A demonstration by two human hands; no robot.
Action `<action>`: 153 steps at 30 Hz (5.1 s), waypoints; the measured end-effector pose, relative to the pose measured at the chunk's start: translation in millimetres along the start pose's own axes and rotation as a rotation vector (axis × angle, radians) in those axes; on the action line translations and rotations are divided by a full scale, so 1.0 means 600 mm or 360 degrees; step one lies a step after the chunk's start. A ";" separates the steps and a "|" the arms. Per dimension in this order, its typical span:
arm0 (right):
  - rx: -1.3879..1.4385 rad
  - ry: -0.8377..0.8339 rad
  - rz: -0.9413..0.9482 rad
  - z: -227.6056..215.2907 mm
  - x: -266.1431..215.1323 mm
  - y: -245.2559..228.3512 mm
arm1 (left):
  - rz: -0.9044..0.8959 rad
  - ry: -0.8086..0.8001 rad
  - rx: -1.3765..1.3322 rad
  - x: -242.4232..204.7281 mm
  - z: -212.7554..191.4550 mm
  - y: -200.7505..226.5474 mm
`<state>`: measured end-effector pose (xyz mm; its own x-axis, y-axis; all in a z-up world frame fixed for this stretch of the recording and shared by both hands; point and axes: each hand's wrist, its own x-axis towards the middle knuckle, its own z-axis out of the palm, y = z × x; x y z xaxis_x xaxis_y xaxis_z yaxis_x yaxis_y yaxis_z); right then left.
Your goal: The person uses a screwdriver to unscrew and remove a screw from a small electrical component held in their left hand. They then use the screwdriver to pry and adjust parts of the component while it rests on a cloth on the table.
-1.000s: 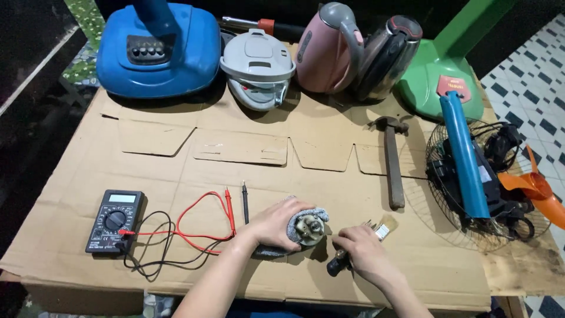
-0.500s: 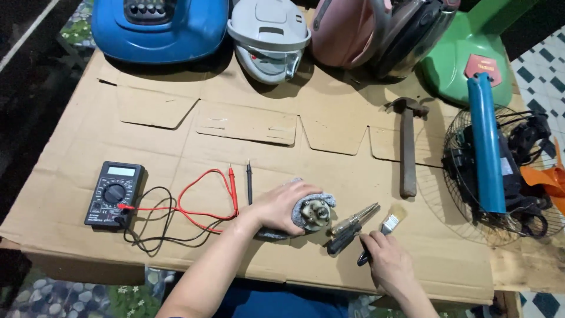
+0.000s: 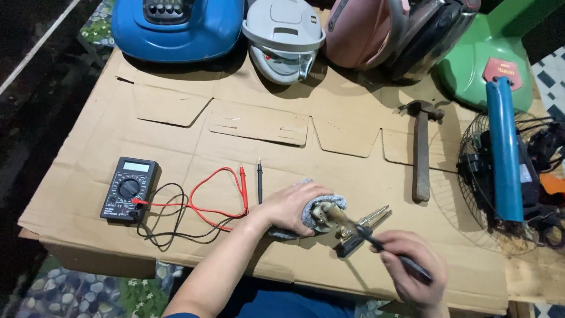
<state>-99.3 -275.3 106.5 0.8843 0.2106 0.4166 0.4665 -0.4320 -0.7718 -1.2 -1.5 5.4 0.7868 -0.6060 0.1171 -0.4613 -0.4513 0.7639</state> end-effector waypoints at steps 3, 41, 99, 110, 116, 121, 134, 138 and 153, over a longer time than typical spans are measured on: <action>-0.0334 -0.0040 -0.0078 0.002 0.021 -0.028 | -0.0013 0.0004 -0.0028 -0.002 0.003 -0.004; -0.0013 0.0054 0.0066 0.030 0.075 0.011 | -0.0056 0.0044 -0.0056 -0.001 -0.004 0.001; -0.1170 0.0094 0.0296 -0.076 -0.048 0.081 | 0.0015 0.0119 -0.0131 -0.007 -0.006 0.012; -0.1205 -0.0043 -0.0007 0.029 -0.095 0.206 | -0.0183 -0.0055 -0.0231 0.002 -0.013 0.001; -0.1101 -0.0757 -0.0304 0.095 -0.062 0.158 | -0.0112 -0.0003 -0.0095 -0.001 0.007 -0.023; -0.1205 -0.0586 -0.0493 0.083 -0.052 0.167 | -0.0107 0.0045 -0.0080 -0.009 0.010 -0.024; 0.1523 0.1062 -0.0116 0.064 0.034 0.086 | -0.0041 0.0110 -0.0128 -0.008 0.004 -0.004; 0.1559 0.0973 -0.0193 0.114 0.056 0.060 | -0.0102 0.0102 -0.0099 -0.007 0.008 -0.010; 0.1638 0.0660 -0.0167 0.116 0.060 0.065 | -0.0111 0.0088 -0.0101 -0.003 0.004 -0.007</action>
<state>-48.2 -223.7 57.9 0.8549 -0.1890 0.4831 0.5006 0.5445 -0.6730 -1.5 0.0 0.5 0.8382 -0.5369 0.0959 -0.3794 -0.4476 0.8098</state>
